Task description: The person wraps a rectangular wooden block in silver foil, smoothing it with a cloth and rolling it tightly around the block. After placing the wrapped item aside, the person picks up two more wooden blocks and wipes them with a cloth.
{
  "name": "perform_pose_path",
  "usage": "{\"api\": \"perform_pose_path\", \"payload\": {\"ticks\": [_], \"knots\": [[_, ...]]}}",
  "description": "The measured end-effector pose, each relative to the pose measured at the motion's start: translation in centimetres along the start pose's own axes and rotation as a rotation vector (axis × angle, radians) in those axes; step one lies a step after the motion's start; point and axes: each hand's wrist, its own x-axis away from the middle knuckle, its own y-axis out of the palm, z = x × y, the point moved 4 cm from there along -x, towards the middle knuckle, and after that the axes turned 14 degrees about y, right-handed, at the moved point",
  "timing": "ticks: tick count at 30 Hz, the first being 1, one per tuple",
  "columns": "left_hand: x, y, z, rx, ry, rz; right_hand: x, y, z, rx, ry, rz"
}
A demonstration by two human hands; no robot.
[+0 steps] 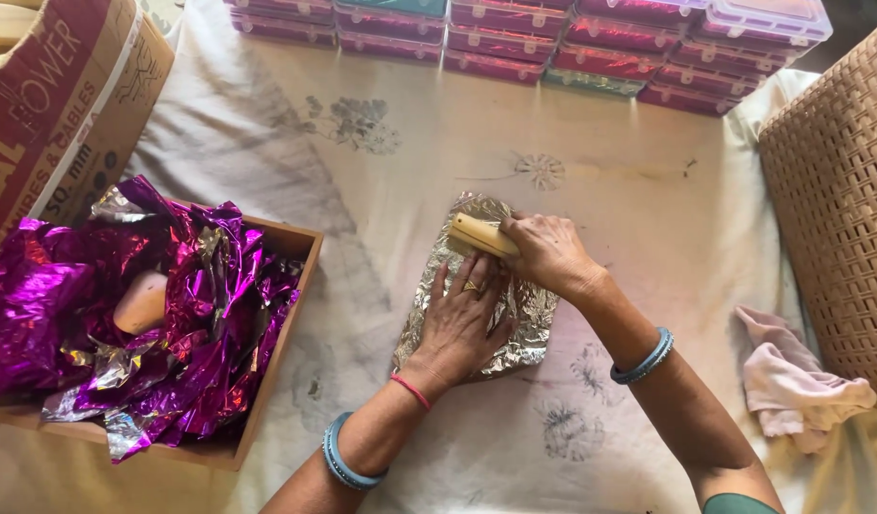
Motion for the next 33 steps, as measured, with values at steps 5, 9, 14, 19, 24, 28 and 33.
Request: {"api": "perform_pose_path", "payload": {"ticks": [5, 9, 14, 19, 24, 28, 33], "knots": [[-0.1, -1.8, 0.4, 0.019, -0.027, 0.023, 0.8, -0.5, -0.3, -0.017, -0.021, 0.029], [-0.2, -1.7, -0.1, 0.05, -0.065, 0.045, 0.7, 0.1, -0.6, -0.042, -0.047, 0.017], [-0.2, -2.6, -0.1, 0.059, -0.035, 0.107, 0.8, 0.9, -0.6, -0.052, -0.071, 0.051], [0.0, -3.0, -1.4, 0.127, -0.051, 0.157, 0.9, 0.8, -1.0, -0.05, -0.089, 0.051], [0.1, -3.0, -4.1, 0.148, -0.156, 0.37, 1.1, 1.1, -0.4, -0.044, -0.036, 0.022], [-0.6, -3.7, -3.5, 0.122, -0.108, 0.322, 1.6, 0.7, -0.2, -0.092, -0.08, 0.046], [-0.6, -2.0, -3.1, 0.034, -0.035, 0.165, 0.9, 0.7, 2.8, -0.337, 0.072, -0.095]]}}
